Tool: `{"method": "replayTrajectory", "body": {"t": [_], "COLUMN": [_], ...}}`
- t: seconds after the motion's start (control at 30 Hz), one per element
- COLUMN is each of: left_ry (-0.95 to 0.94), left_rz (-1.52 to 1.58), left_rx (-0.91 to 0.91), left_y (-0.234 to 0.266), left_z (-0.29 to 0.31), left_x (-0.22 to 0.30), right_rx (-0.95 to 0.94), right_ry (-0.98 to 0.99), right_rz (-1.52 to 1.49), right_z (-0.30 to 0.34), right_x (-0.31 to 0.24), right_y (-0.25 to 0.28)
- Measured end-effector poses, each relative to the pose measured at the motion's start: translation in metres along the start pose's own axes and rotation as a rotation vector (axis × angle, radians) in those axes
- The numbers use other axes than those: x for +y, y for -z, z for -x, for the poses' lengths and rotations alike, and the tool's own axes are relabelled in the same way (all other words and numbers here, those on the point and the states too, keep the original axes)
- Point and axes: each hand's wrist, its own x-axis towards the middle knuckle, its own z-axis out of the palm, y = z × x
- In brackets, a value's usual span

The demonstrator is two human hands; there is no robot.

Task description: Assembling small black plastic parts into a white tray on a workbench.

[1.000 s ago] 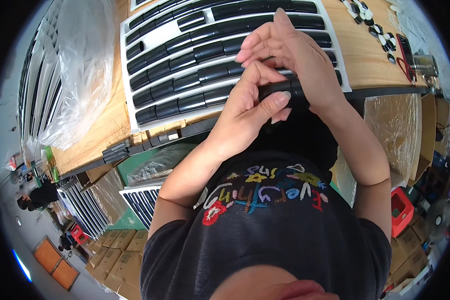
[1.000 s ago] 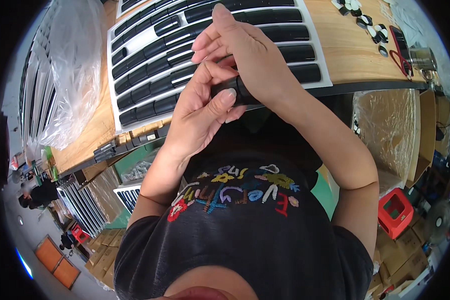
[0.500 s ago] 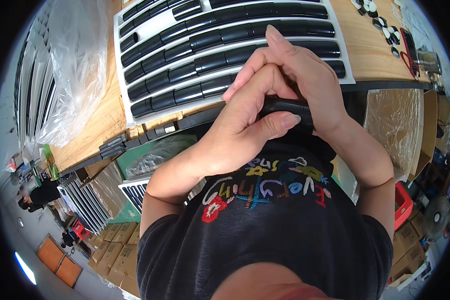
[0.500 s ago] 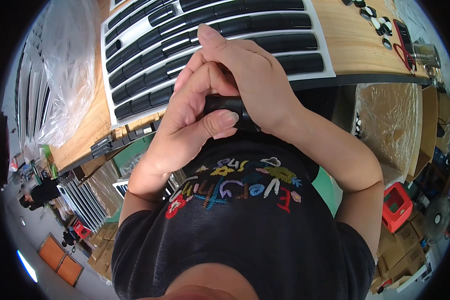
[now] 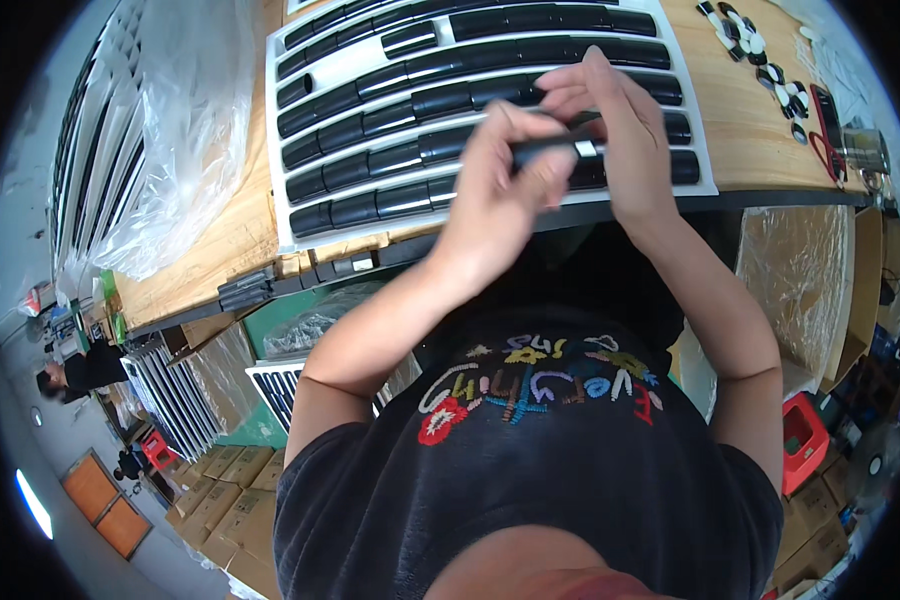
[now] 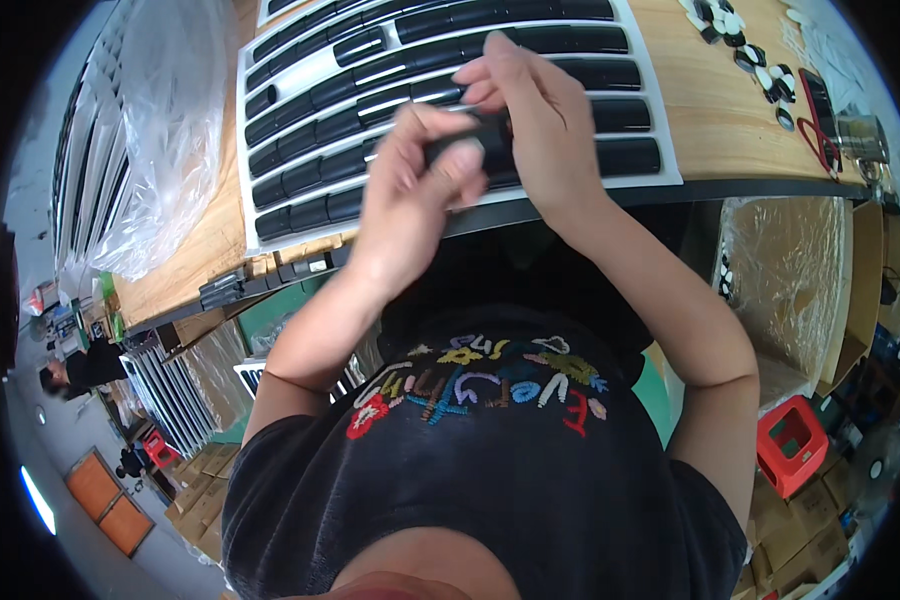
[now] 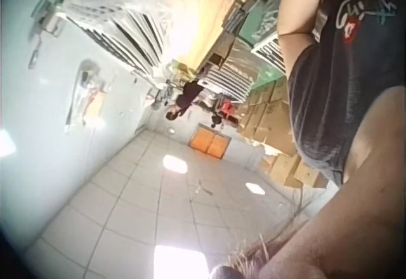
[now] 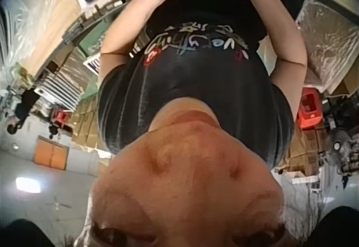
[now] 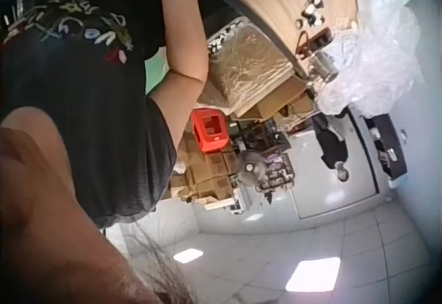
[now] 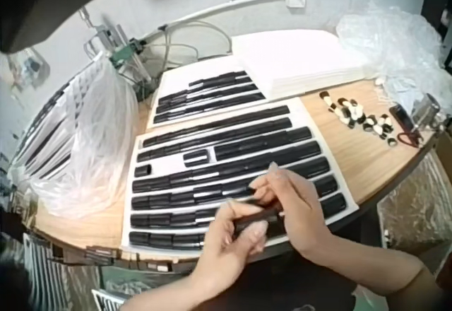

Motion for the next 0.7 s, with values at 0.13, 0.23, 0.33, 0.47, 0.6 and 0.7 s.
{"method": "replayTrajectory", "body": {"t": [0.13, 0.23, 0.33, 0.47, 0.6, 0.7], "left_ry": [-0.023, -0.109, -0.166, -0.27, -0.377, -0.632], "left_rz": [-0.122, -0.547, -0.523, -0.46, -0.649, -1.379], "left_rx": [-0.029, 0.065, -0.002, 0.084, 0.142, 0.471], "left_y": [0.033, 0.066, 0.066, 0.047, 0.063, 0.138], "left_z": [-0.034, -0.06, -0.082, -0.097, -0.1, -0.12], "left_x": [0.007, 0.015, 0.011, -0.017, -0.011, 0.009], "right_rx": [-0.014, -0.091, -0.081, -0.102, -0.035, 0.233], "right_ry": [0.073, 0.019, -0.007, 0.024, 0.058, 0.245], "right_rz": [0.108, 0.135, 0.172, 0.138, 0.105, 0.336], "right_z": [0.002, -0.02, -0.038, -0.036, -0.045, -0.083], "right_x": [0.003, 0.011, 0.019, 0.025, 0.031, 0.043], "right_y": [0.012, 0.046, 0.051, 0.028, 0.057, 0.13]}}
